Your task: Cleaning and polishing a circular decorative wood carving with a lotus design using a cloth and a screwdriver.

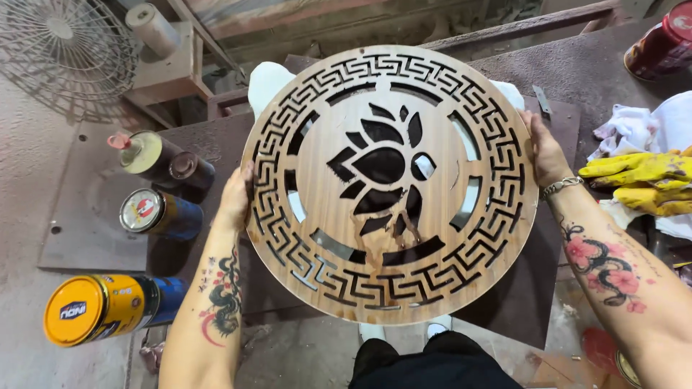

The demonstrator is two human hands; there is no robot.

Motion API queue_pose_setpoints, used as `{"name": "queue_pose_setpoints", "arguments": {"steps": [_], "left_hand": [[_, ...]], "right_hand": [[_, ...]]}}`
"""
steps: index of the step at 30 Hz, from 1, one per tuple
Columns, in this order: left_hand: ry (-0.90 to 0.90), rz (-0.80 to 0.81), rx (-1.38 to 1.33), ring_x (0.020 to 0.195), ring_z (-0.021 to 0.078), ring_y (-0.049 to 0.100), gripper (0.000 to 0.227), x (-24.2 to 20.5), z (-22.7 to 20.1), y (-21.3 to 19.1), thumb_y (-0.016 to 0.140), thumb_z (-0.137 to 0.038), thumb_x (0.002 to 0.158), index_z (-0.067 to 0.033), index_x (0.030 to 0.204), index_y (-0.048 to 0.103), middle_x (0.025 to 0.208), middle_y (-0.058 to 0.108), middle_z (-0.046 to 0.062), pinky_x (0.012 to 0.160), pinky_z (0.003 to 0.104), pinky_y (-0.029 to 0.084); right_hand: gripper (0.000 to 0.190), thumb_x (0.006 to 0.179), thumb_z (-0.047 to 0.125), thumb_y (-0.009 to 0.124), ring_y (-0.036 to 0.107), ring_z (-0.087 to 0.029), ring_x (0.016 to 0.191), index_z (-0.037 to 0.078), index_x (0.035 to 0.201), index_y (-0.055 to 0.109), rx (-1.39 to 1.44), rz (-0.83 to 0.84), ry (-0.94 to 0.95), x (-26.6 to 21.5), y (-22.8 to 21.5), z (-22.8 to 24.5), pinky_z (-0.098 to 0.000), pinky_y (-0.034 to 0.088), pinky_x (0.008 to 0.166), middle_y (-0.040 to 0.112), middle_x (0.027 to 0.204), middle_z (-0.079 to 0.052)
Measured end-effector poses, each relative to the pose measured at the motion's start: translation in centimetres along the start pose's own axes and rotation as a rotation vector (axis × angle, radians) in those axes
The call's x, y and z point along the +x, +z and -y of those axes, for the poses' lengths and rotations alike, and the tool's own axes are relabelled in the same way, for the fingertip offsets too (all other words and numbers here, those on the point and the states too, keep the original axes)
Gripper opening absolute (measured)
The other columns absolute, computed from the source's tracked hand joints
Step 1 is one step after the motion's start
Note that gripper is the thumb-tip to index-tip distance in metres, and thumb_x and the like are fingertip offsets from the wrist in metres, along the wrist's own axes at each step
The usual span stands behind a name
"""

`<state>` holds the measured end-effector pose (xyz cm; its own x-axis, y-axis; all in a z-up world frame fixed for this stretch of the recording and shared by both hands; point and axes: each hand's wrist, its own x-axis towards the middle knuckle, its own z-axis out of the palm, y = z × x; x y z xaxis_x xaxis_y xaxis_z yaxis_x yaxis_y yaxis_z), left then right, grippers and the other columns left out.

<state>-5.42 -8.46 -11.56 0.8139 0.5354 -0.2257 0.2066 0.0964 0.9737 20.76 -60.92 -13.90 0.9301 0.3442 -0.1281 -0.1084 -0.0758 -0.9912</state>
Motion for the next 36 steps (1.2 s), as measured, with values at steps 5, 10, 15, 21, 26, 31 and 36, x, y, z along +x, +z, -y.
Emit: {"name": "queue_pose_setpoints", "arguments": {"steps": [5,10,15,21,26,31,36], "left_hand": [[0.056,-0.043,0.03,0.149,0.0295,0.034,0.07,2.0,2.9,-0.6,0.043,-0.037,0.098,0.0032,0.153,0.03,0.161,0.035,0.021,0.121,0.038,0.027],[0.13,-0.184,0.924,0.146,0.0452,0.029,0.076,-1.1,-2.1,1.4,0.033,-0.051,0.102,-0.0033,0.16,0.023,0.161,0.025,0.029,0.114,0.064,0.013],[0.78,0.14,1.016,0.132,0.0445,0.043,0.062,-9.3,-6.4,15.4,0.065,-0.045,0.089,-0.008,0.138,0.059,0.145,0.049,0.025,0.108,0.056,0.029],[0.66,0.496,1.334,0.156,0.0366,0.003,0.077,-8.4,-0.5,24.9,0.033,-0.06,0.097,-0.0212,0.163,0.023,0.169,0.007,0.023,0.121,0.05,0.006],[0.819,0.325,1.307,0.149,0.0421,0.02,0.068,-9.6,-1.1,25.6,0.043,-0.052,0.098,-0.018,0.156,0.036,0.16,0.025,0.027,0.116,0.059,0.013],[0.877,0.116,0.984,0.138,0.0472,0.042,0.063,-17.1,-5.8,30.2,0.058,-0.024,0.096,-0.0035,0.154,0.042,0.154,0.039,0.034,0.111,0.055,0.026],[0.379,-0.017,0.312,0.085,0.0178,0.069,0.038,-24.6,-6.2,34.8,0.051,-0.001,0.102,0.0068,0.14,0.052,0.102,0.073,0.016,0.077,0.026,0.055]], "right_hand": [[0.074,0.109,0.051,0.032,0.023,-0.011,0.124,0.012,0.164,0.002,0.0,-0.094,-0.122,1.0,-1.7,-2.5,-0.0256,0.02,0.103,-0.002,0.173,-0.011],[0.065,0.11,0.033,0.034,0.014,-0.027,0.156,-0.007,0.157,0.015,-0.157,-0.257,-0.173,-2.9,-1.6,0.1,-0.0354,0.013,0.125,0.013,0.168,-0.021],[0.032,0.109,0.01,0.051,0.053,-0.006,0.111,0.006,0.14,0.056,-0.141,-0.421,-0.191,-10.1,-3.4,-1.0,-0.0171,0.042,0.098,0.06,0.127,0.0],[0.017,0.109,0.012,0.062,0.065,-0.011,0.077,-0.003,0.111,0.07,-0.152,-0.603,-0.07,-18.4,-7.7,-2.6,-0.0204,0.056,0.073,0.071,0.099,-0.005],[0.044,0.094,0.03,0.071,0.053,-0.031,0.095,0.002,0.128,0.066,-1.049,-0.567,-0.122,-16.2,-20.2,-4.8,-0.0438,0.04,0.081,0.061,0.114,-0.017],[0.125,0.044,0.02,0.083,0.03,-0.05,0.145,0.018,0.159,0.034,-1.619,-0.154,-0.087,-7.3,-31.9,-8.5,-0.0729,0.023,0.104,0.034,0.16,-0.026],[0.06,0.073,0.033,0.073,0.067,-0.022,0.1,0.028,0.131,0.062,-1.823,-0.041,-0.429,-6.9,-34.7,-7.5,-0.0548,0.025,0.118,0.071,0.106,0.001]]}}
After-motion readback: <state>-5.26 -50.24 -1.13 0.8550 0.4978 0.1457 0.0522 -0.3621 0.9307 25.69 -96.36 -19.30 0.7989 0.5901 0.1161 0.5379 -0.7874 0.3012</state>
